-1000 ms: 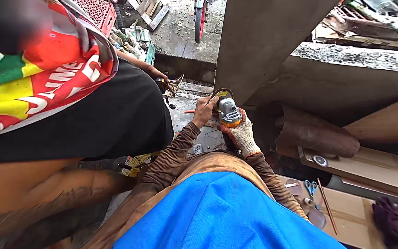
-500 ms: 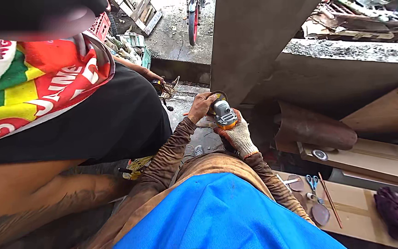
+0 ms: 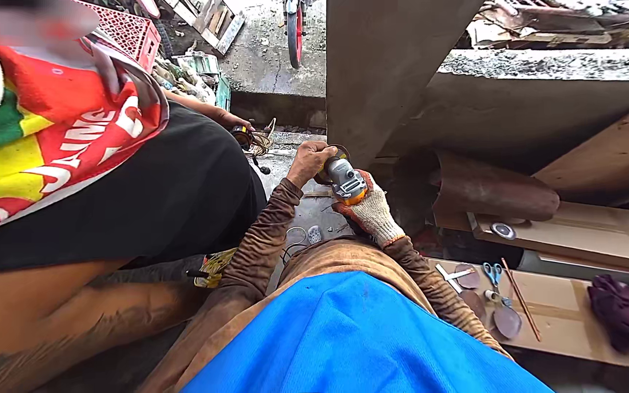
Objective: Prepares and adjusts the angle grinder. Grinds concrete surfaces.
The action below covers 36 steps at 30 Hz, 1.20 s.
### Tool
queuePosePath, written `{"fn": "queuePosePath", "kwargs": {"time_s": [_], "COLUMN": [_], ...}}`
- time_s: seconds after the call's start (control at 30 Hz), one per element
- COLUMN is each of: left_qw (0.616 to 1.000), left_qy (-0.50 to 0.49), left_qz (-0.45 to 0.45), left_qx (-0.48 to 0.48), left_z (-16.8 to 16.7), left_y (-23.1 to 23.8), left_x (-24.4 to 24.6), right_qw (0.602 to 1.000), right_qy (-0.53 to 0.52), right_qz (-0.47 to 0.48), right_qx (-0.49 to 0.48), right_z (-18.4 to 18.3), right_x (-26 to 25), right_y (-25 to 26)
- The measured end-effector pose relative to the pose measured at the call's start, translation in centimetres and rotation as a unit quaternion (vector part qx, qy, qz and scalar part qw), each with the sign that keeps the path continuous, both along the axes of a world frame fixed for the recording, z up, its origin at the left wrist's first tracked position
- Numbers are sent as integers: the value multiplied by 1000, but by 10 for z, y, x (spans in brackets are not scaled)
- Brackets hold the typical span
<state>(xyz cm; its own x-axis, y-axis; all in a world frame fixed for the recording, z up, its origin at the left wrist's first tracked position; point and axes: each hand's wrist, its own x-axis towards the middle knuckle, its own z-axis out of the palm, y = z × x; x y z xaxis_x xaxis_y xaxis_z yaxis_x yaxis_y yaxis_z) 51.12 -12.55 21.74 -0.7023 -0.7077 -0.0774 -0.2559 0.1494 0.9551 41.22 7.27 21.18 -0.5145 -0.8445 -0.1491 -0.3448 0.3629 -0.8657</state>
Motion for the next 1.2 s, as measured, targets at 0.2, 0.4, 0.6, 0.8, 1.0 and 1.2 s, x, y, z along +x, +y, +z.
{"fn": "queuePosePath", "kwargs": {"time_s": [0.2,0.4,0.6,0.8,1.0,1.2], "left_qw": [995,976,968,982,973,984], "left_qy": [47,203,217,178,214,176], "left_qz": [65,47,9,25,78,-14], "left_qx": [-57,55,127,57,-48,9], "left_z": [1,-40,-55,-14,-21,-14], "left_y": [11,32,46,64,82,63], "left_x": [4,50,70,63,62,68], "right_qw": [1000,997,983,968,950,913], "right_qy": [14,82,181,196,260,352], "right_qz": [12,3,36,54,62,97], "right_qx": [-13,-1,-11,-150,-162,-180], "right_z": [1,-13,-19,-37,-32,-32], "right_x": [3,6,-1,1,-1,-13], "right_y": [-2,2,9,17,20,20]}}
